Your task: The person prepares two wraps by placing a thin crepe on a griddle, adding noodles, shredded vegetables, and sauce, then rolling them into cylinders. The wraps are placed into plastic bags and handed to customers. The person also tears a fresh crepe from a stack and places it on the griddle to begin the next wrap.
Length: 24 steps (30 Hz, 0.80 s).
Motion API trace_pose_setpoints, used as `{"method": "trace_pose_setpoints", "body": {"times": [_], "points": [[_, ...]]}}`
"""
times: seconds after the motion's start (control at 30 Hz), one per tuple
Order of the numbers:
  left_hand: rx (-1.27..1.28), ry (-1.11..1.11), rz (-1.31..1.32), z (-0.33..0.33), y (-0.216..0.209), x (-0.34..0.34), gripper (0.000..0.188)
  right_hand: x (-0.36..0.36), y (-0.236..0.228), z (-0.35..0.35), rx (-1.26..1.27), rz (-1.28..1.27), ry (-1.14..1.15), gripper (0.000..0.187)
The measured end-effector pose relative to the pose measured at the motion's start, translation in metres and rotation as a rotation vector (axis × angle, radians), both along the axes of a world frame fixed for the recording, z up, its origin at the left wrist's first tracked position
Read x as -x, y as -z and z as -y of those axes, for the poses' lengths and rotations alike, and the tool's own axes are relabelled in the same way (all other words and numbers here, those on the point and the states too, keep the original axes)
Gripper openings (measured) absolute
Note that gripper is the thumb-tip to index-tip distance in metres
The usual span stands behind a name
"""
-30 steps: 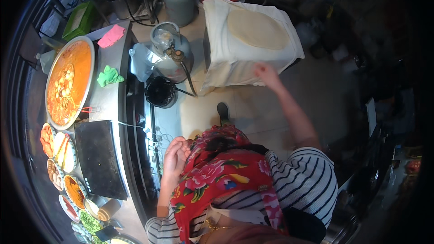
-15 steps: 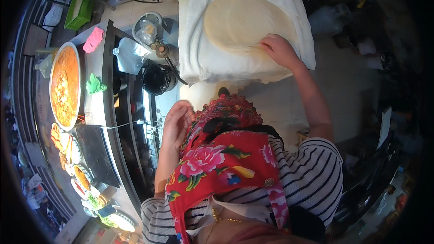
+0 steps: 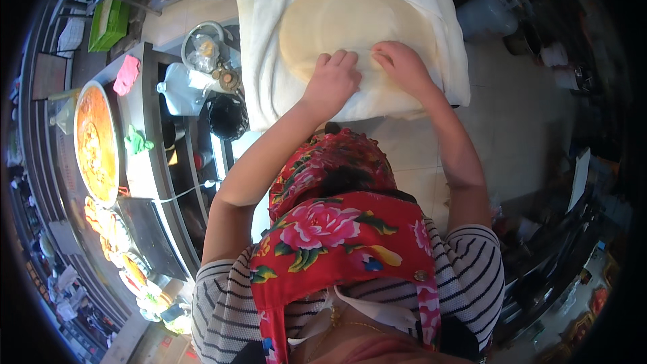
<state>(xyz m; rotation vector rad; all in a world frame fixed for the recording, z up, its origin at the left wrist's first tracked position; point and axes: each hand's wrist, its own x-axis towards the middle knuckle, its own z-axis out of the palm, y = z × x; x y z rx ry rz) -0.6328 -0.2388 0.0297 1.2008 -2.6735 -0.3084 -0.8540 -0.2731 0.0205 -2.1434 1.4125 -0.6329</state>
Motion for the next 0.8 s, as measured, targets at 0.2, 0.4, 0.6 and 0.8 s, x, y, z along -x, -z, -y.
{"method": "trace_pose_setpoints", "body": {"times": [0.2,0.4,0.6,0.8], "points": [[-0.013,-0.069,-0.251,0.021,-0.007,0.000,0.013,0.003,-0.025,-0.039,0.253,-0.118,-0.071,0.025],[0.036,-0.081,-0.326,0.028,-0.010,0.006,0.013,-0.002,-0.022,-0.015,0.233,-0.110,0.080,0.021],[-0.014,0.000,-0.349,0.051,0.009,0.002,0.018,-0.004,-0.010,-0.026,0.382,-0.220,0.004,0.015],[-0.185,0.011,-0.410,0.059,0.019,-0.003,0.016,0.004,-0.001,-0.051,0.210,-0.112,-0.160,0.012]]}}
